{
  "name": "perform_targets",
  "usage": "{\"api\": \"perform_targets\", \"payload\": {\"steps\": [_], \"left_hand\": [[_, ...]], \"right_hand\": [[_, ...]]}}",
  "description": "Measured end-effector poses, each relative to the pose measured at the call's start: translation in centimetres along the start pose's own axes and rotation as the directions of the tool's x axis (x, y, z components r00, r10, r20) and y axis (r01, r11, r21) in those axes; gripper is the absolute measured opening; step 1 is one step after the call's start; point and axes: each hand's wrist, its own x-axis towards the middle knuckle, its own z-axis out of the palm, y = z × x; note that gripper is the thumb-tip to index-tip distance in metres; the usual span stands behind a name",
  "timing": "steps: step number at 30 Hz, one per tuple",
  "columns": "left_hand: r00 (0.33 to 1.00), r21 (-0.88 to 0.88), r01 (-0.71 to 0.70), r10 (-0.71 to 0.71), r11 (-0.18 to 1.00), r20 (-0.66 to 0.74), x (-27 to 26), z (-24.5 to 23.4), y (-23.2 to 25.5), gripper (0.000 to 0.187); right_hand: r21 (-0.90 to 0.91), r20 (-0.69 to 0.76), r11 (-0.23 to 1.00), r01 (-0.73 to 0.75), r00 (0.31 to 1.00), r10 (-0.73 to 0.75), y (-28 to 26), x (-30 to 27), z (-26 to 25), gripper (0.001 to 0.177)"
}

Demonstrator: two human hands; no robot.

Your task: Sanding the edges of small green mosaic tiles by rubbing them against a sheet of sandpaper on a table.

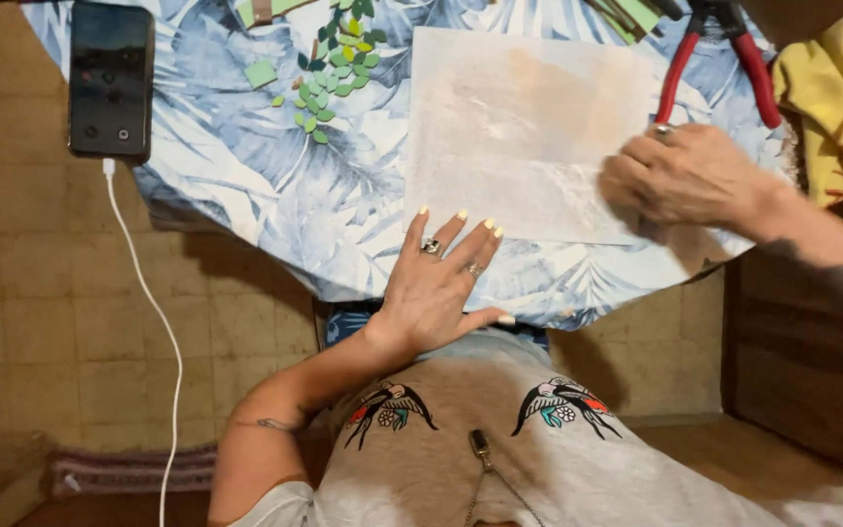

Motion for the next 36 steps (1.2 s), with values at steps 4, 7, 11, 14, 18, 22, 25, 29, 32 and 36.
{"api": "perform_targets", "payload": {"steps": [4, 7, 11, 14, 18, 22, 25, 29, 32, 36], "left_hand": [[0.974, -0.369, 0.077, -0.15, 0.926, -0.171, 1.4, 0.2, 0.3, 0.054], [0.906, -0.492, 0.093, -0.278, 0.866, -0.319, 2.7, -0.3, 0.1, 0.041], [0.884, -0.774, 0.025, -0.375, 0.632, -0.277, 3.6, -1.5, -0.7, 0.035], [0.886, -0.825, 0.018, -0.392, 0.564, -0.249, 3.8, -0.9, -0.9, 0.036], [0.867, -0.839, 0.019, -0.426, 0.544, -0.257, 3.9, 0.2, -0.8, 0.034], [0.848, -0.786, -0.02, -0.406, 0.618, -0.341, 3.9, -0.2, -0.8, 0.03], [0.832, -0.699, -0.01, -0.382, 0.716, -0.403, 4.0, -0.5, -0.7, 0.028], [0.824, -0.595, 0.018, -0.348, 0.804, -0.446, 3.9, -0.5, -0.6, 0.024], [0.865, -0.515, 0.043, -0.29, 0.856, -0.411, 3.3, 0.4, -0.5, 0.024], [0.974, -0.294, 0.089, -0.145, 0.952, -0.173, 1.8, -0.5, 0.1, 0.041]], "right_hand": [[0.821, -0.25, 0.566, -0.08, 0.84, 0.482, -5.8, 4.1, -1.1, 0.017], [0.968, -0.196, 0.244, 0.058, 0.779, 0.596, -8.4, 6.5, -3.6, 0.026], [0.984, -0.164, 0.064, 0.164, 0.722, 0.672, -9.1, 7.9, -6.3, 0.025], [0.983, -0.142, 0.016, 0.181, 0.709, 0.691, -9.2, 8.0, -6.7, 0.026], [0.984, -0.13, 0.003, 0.177, 0.712, 0.69, -8.8, 7.9, -8.4, 0.028], [0.982, -0.163, 0.047, 0.184, 0.686, 0.709, -9.1, 8.1, -7.4, 0.027], [0.978, -0.208, 0.131, 0.164, 0.657, 0.724, -9.0, 8.1, -7.4, 0.026], [0.968, -0.249, 0.214, 0.132, 0.632, 0.734, -9.1, 8.1, -7.6, 0.024], [0.938, -0.292, 0.344, 0.05, 0.648, 0.703, -9.4, 7.4, -6.0, 0.02], [0.504, -0.367, 0.808, -0.304, 0.772, 0.519, -8.5, 4.4, -3.7, 0.015]]}}
